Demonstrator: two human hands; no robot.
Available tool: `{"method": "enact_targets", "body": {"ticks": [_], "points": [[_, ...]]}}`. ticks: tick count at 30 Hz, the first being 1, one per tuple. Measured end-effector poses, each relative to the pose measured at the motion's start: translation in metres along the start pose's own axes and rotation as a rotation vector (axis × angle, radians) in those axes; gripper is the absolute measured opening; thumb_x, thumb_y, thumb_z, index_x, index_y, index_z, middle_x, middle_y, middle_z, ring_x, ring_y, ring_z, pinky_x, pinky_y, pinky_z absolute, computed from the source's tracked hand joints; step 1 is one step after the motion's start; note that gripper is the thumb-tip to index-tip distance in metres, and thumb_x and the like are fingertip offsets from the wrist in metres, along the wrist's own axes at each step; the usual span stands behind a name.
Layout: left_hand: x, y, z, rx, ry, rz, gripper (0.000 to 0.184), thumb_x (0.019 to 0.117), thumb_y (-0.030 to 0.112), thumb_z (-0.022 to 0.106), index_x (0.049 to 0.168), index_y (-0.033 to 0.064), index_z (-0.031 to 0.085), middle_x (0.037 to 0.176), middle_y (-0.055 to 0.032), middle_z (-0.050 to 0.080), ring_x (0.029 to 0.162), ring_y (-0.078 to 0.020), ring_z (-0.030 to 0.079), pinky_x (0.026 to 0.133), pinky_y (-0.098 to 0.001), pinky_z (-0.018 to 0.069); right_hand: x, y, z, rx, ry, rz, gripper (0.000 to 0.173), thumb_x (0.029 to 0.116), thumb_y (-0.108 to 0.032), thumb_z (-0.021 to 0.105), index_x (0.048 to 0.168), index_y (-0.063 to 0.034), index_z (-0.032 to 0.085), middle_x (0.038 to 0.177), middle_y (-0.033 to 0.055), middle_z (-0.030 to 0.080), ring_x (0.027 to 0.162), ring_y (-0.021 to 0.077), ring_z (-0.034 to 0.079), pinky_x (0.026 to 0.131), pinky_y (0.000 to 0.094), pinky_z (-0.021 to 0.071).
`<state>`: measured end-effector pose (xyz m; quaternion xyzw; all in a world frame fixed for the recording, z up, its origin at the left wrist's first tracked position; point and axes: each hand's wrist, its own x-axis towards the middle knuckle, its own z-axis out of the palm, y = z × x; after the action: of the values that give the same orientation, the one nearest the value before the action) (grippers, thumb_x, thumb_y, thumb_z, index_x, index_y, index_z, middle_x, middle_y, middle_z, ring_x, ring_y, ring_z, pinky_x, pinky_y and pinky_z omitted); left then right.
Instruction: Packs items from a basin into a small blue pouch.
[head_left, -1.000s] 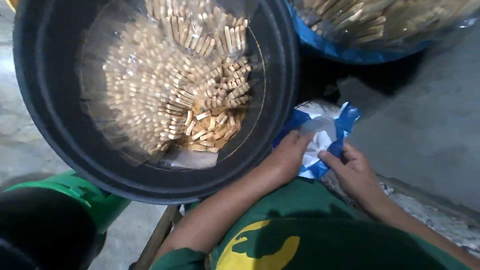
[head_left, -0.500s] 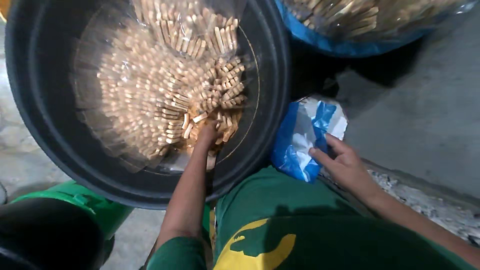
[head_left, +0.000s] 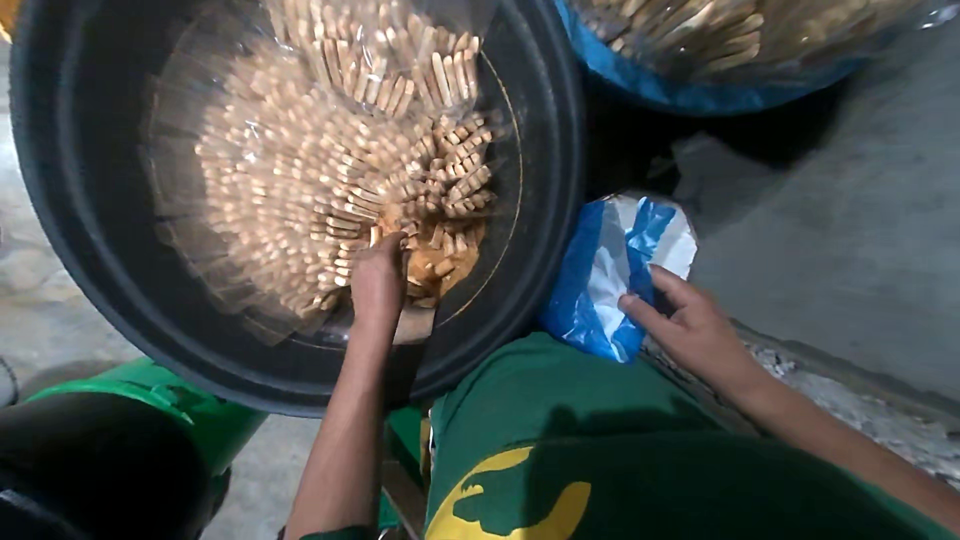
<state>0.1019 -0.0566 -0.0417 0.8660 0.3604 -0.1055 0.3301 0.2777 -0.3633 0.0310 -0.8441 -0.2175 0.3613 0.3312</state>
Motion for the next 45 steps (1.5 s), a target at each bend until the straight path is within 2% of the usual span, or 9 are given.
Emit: {"method": "enact_targets", "body": {"ticks": [2,5,9,14,19,27,35,41,45], "points": [[-0.014,0.038,-0.010,-0.452,-0.168,-0.029,0.032,0.1053,0.013,0.055,0.135,0.0018,0.059,0.100,-0.0135,0.072,0.080,-0.0216,0.070,0.075,-0.0404,0.0594,0.002,-0.003,0.000,0.011,-0.004,0.010,0.027,0.0975,-0.022,0.054,0.111,-0.0009,0.065,0.088,-0.0006,0.065,0.075,-0.0059,0.059,0.070,0.0142,0.0503],[-0.032,0.109,-0.002,-1.096,-0.556,0.129,0.030,0.1050,0.007,0.050,0.132,-0.0035,0.057,0.115,-0.0121,0.071,0.097,-0.0165,0.072,0.085,-0.0342,0.0621,0.001,-0.006,0.002,0.075,-0.007,0.034,0.027,0.0972,-0.020,0.056,0.114,-0.0008,0.064,0.092,-0.0032,0.067,0.079,-0.0086,0.060,0.073,0.0123,0.0519],[-0.030,0.147,-0.001,-0.713,-0.696,0.286,0.044,0.1089,0.012,0.046,0.152,0.0020,0.046,0.150,-0.0170,0.052,0.132,-0.0237,0.057,0.112,-0.0393,0.0435,-0.004,-0.014,0.003,0.135,0.063,0.037,0.030,0.0962,-0.018,0.057,0.118,0.0017,0.061,0.096,-0.0054,0.066,0.082,-0.0100,0.061,0.075,0.0112,0.0530],[-0.027,0.052,0.000,-0.389,-0.410,0.050,0.023,0.1047,0.006,0.051,0.120,0.0030,0.068,0.110,-0.0131,0.072,0.095,-0.0224,0.071,0.086,-0.0418,0.0579,-0.006,-0.011,-0.008,0.132,0.133,0.047,0.028,0.0969,-0.017,0.057,0.117,0.0016,0.061,0.096,-0.0060,0.066,0.083,-0.0103,0.061,0.076,0.0109,0.0533],[0.002,-0.048,0.036,0.203,-0.703,-0.309,0.071,0.0988,0.024,0.067,0.161,0.0261,0.032,0.138,-0.0322,0.055,0.126,-0.0521,0.054,0.102,-0.0668,0.0441,-0.004,-0.005,0.000,0.097,0.074,0.020,0.028,0.0970,-0.019,0.056,0.115,0.0016,0.062,0.093,-0.0033,0.066,0.081,-0.0099,0.061,0.075,0.0111,0.0526],[0.006,-0.023,0.052,-0.260,-0.449,-0.148,0.041,0.0938,0.019,0.074,0.128,0.0009,0.063,0.122,-0.0285,0.062,0.111,-0.0436,0.061,0.095,-0.0605,0.0492,-0.003,-0.008,-0.001,0.096,0.065,-0.030,0.030,0.0970,-0.021,0.057,0.116,0.0012,0.062,0.096,-0.0039,0.068,0.084,-0.0097,0.063,0.077,0.0110,0.0537],[0.022,-0.057,0.042,-0.222,-0.145,-0.478,0.083,0.0941,0.019,0.074,0.160,0.0011,0.025,0.151,-0.0369,0.038,0.132,-0.0555,0.047,0.107,-0.0663,0.0408,-0.006,-0.016,-0.010,0.040,0.073,-0.014,0.027,0.0968,-0.020,0.056,0.113,0.0012,0.062,0.093,-0.0038,0.066,0.081,-0.0096,0.061,0.075,0.0113,0.0528],[0.012,-0.040,0.022,-0.560,-0.409,-0.402,0.055,0.1018,0.016,0.064,0.152,0.0099,0.043,0.147,-0.0246,0.049,0.117,-0.0395,0.061,0.096,-0.0543,0.0521,0.010,-0.010,-0.025,0.033,0.048,-0.112,0.031,0.0961,-0.021,0.056,0.115,0.0025,0.063,0.093,-0.0023,0.067,0.082,-0.0089,0.062,0.076,0.0120,0.0528],[-0.023,-0.038,-0.016,-0.194,0.095,-0.499,0.030,0.1034,0.021,0.060,0.113,-0.0066,0.068,0.105,-0.0288,0.069,0.100,-0.0462,0.066,0.091,-0.0659,0.0488,0.046,-0.013,-0.057,-0.049,0.045,-0.175,0.033,0.0949,-0.021,0.055,0.114,0.0036,0.064,0.096,0.0045,0.067,0.083,-0.0031,0.062,0.076,0.0183,0.0532]]}}
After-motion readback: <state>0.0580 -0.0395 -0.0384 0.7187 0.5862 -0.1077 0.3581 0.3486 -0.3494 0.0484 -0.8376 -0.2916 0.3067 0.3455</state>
